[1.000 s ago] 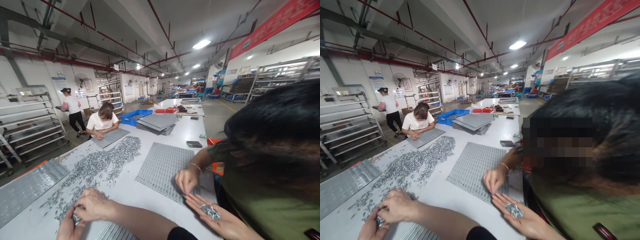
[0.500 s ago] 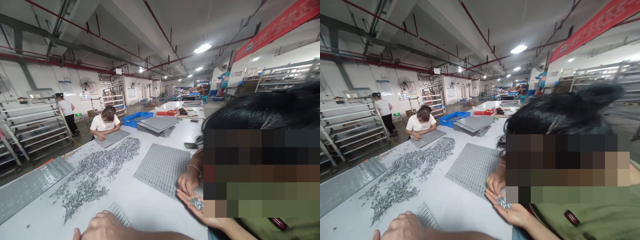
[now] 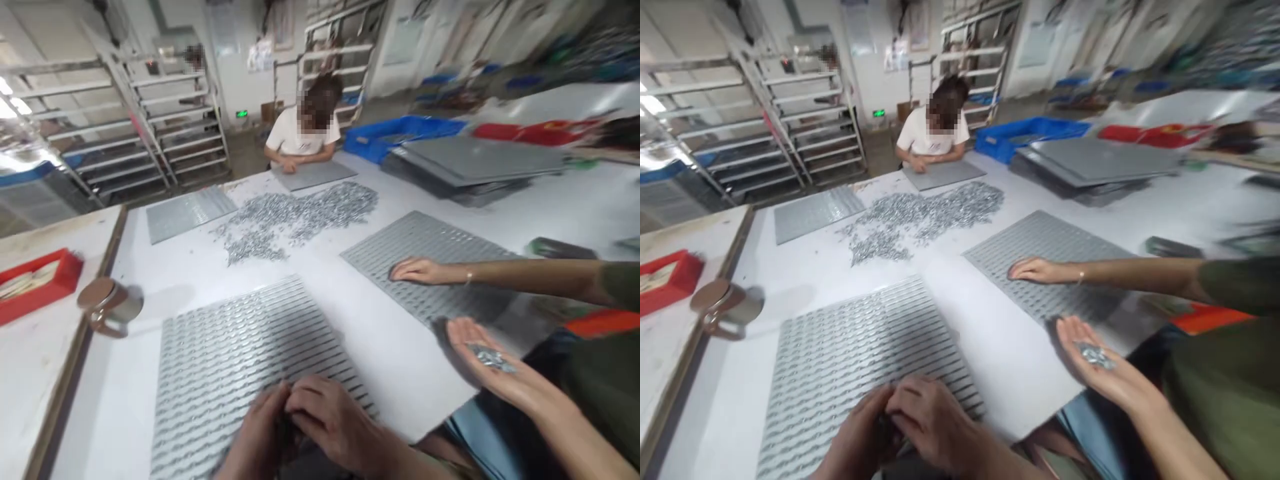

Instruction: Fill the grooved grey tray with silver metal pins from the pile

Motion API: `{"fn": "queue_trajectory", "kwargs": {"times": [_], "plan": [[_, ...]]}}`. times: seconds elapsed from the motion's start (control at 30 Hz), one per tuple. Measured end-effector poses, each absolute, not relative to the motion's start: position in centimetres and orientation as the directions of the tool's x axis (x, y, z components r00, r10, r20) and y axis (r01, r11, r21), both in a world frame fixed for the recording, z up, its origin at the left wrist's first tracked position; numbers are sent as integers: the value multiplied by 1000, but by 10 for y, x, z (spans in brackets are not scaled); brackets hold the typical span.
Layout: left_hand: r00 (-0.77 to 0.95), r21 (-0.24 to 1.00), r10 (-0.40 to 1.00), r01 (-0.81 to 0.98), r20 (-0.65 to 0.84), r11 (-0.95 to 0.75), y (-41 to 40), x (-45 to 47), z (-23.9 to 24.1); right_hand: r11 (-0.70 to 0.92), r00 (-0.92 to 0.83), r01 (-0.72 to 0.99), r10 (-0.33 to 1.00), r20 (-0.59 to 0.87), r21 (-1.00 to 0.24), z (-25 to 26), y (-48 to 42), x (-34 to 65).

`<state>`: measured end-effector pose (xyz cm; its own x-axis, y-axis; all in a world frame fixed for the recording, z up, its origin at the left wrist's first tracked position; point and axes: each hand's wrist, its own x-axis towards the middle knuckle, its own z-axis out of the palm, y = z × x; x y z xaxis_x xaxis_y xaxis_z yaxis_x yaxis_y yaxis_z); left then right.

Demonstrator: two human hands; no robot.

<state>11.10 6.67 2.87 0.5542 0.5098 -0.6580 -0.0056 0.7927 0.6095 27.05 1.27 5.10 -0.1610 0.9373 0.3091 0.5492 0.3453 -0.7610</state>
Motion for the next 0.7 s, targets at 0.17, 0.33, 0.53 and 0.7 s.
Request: {"fn": "queue_trajectory", "kwargs": {"times": [0.17,0.33,0.53,0.7], "plan": [[569,595,482,15,-666,804,42,108,28,303,-160,463,953,258,-833,35,-9,275],[600,678,512,71,-615,731,43,95,26,318,-136,488,948,289,-813,34,-9,276],[656,767,541,92,-527,635,39,83,15,215,-95,459,976,194,-862,32,-10,274],[581,786,585,166,-566,596,38,71,19,54,105,566,985,137,-823,-1,-3,280]]}}
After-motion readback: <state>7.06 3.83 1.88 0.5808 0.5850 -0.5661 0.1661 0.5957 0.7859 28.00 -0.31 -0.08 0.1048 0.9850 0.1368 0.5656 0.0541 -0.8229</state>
